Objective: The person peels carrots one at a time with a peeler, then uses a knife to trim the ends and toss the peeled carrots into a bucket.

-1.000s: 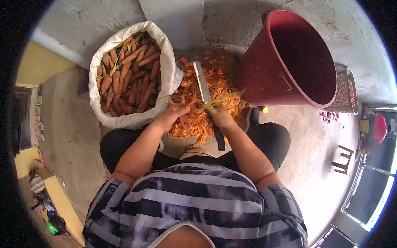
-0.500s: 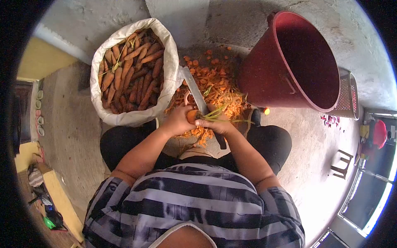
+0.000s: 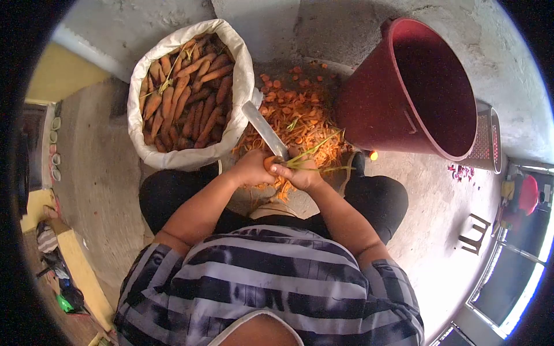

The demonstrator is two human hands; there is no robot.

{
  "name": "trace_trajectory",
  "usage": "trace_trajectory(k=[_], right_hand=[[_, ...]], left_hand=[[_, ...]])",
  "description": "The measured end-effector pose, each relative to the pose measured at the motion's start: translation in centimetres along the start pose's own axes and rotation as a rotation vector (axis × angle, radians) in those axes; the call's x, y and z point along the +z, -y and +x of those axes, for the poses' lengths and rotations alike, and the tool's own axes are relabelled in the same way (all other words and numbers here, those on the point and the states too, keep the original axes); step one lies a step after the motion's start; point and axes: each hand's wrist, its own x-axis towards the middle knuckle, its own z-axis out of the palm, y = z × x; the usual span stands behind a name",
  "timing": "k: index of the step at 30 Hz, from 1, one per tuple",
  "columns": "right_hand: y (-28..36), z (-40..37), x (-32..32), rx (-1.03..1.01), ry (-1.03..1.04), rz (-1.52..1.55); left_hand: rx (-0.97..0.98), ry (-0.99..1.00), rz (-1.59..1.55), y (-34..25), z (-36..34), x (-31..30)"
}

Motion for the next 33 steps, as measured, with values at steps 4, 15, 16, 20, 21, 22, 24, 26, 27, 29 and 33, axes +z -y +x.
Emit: trace_trajectory(k=[4,15,16,20,21,22,24,26,27,29,33], right_hand=[[0.7,-0.1,-0.3,0.002,0.021,-0.062],[1.2,-0.9,0.5,-0.156,-0.084,-0.139],[1.0,-0.9,0.8,-0.141,-0.102,-0.122],[1.4,-0.8,2.0,-0.054,-0.234,-0.327],[1.7,-0.9,2.2,-0.012,-0.238,-0.315],[2.0,-0.9,2.5,0.029,-0.242,-0.302],[2.7,-1.1,2.5,0.071,-0.23,-0.289],[3.3,-1.3,2.2,0.074,-0.198,-0.289],[3.0,-1.1,2.5,-0.061,-0.312,-0.307],[1.7,-0.4,3.7,-0.332,-0.538,-0.338],[0.7,-0.2,1.2,0.446,0.147,1.063]], left_hand=[[-0.109,0.048,-0.023,-0.3,-0.2,-0.2],[-0.188,0.124,-0.064,-1.1,-0.6,-0.8],[-0.266,0.137,-0.084,-1.5,-0.8,-0.9],[-0.097,-0.219,0.127,-0.3,-0.4,1.3],[-0.114,-0.268,0.146,-0.2,-0.3,1.5],[-0.131,-0.316,0.165,-0.1,-0.2,1.7],[-0.19,-0.319,0.185,-0.9,-0.5,1.5],[-0.158,-0.337,0.218,-1.3,-0.9,1.2],[-0.096,-0.352,0.24,-1.2,-1.2,1.1],[-0.089,-0.325,0.308,-0.9,-1.1,1.3],[-0.138,-0.226,0.234,1.8,0.6,1.5]])
